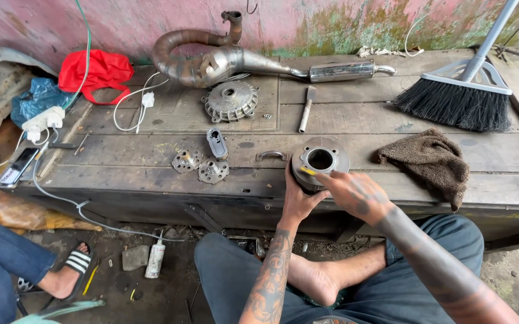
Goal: The person uses a yellow-handled brush to scrub the inside and outside surfaces of a cylindrical metal part. They rotate the part to access different areas and continue scrubbing until the end of the clip.
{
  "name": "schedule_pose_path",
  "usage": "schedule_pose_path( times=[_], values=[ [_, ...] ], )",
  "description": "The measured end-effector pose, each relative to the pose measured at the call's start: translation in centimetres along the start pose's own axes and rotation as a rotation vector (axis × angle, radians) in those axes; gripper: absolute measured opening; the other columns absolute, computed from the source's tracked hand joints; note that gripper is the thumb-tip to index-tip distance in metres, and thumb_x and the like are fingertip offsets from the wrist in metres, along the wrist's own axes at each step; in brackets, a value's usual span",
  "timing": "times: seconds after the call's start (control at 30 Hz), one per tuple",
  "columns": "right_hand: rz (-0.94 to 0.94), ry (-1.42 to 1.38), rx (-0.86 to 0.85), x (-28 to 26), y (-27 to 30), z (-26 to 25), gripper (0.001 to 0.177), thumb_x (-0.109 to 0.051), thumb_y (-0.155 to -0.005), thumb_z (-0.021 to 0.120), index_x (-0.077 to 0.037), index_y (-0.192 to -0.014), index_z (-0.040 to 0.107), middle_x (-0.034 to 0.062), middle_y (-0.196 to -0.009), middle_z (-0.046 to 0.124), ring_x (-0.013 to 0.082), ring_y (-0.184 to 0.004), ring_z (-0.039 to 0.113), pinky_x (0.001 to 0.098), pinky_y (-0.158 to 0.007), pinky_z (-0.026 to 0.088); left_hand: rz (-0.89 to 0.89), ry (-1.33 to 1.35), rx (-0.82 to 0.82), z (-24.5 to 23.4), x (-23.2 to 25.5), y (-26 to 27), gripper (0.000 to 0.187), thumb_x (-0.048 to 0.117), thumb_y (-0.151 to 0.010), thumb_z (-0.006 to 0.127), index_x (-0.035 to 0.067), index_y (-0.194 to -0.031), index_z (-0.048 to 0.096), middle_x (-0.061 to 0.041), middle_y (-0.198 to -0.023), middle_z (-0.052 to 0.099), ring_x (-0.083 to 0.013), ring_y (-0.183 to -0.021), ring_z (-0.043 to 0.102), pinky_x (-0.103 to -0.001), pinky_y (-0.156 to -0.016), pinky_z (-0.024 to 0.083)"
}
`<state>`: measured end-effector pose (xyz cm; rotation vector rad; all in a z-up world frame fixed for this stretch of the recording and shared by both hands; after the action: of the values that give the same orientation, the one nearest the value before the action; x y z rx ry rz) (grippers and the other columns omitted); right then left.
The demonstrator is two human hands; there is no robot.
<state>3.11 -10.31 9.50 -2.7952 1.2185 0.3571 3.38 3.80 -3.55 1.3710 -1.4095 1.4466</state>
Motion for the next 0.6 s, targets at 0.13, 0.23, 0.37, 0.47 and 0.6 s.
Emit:
schedule_pose_path(
  times=[0.13, 0.23, 0.37, 0.47, 0.6],
  values=[
    [-0.086, 0.016, 0.067, -0.4, -3.8, 1.4, 0.040, 0.005, -0.091, 0.047, -0.007, -0.127, 0.060, 0.0222, -0.091, 0.071, 0.0454, -0.071, 0.075, 0.0585, -0.059, 0.060, -0.084, -0.029, -0.011, -0.2, -2.1, 0.1, 0.129, 0.036, -0.068, 0.093, 0.001, -0.161, 0.011, -0.030, -0.161, 0.028, -0.0438, -0.151, 0.030, -0.055, -0.125, 0.026],
    [0.004, -0.043, -0.053, 0.2, -2.2, -1.1, 0.043, 0.000, -0.096, 0.043, -0.014, -0.132, 0.060, 0.0165, -0.101, 0.073, 0.0401, -0.084, 0.077, 0.0545, -0.070, 0.062, -0.062, 0.004, -0.024, -0.5, -0.6, -0.1, 0.133, 0.042, -0.060, 0.095, -0.004, -0.158, 0.018, -0.032, -0.158, 0.033, -0.0436, -0.151, 0.032, -0.052, -0.127, 0.026],
    [0.090, -0.091, -0.104, 3.5, 1.7, -2.0, 0.031, -0.020, -0.103, 0.046, -0.013, -0.124, 0.067, 0.0163, -0.106, 0.076, 0.0417, -0.087, 0.078, 0.0566, -0.075, 0.063, 0.036, 0.108, 0.031, 0.3, -0.1, -0.3, 0.134, 0.044, -0.057, 0.097, -0.004, -0.157, 0.021, -0.032, -0.156, 0.035, -0.0443, -0.150, 0.033, -0.052, -0.127, 0.026],
    [0.073, -0.079, -0.072, 1.8, 1.4, -2.8, 0.029, -0.022, -0.103, 0.046, -0.015, -0.121, 0.068, 0.0150, -0.105, 0.077, 0.0416, -0.087, 0.077, 0.0584, -0.077, 0.063, 0.055, 0.142, 0.031, 0.4, -0.3, 0.3, 0.135, 0.044, -0.059, 0.098, -0.005, -0.157, 0.020, -0.033, -0.156, 0.034, -0.0452, -0.150, 0.033, -0.053, -0.126, 0.027],
    [0.022, -0.010, -0.040, 1.5, -4.0, 0.6, 0.028, -0.014, -0.101, 0.048, -0.017, -0.124, 0.064, 0.0118, -0.104, 0.075, 0.0423, -0.088, 0.075, 0.0557, -0.075, 0.062, -0.082, 0.102, -0.034, -0.4, 0.8, 0.4, 0.137, 0.046, -0.061, 0.096, -0.002, -0.159, 0.014, -0.032, -0.161, 0.027, -0.0418, -0.154, 0.027, -0.050, -0.129, 0.024]
  ],
)
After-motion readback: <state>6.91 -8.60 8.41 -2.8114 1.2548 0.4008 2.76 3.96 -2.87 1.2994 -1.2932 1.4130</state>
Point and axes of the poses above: each hand's wrist, its own y-axis away from the middle knuckle, its own z-axis out of the palm, x = y × z, the point moved 4 cm from there along -y, towards the middle knuckle
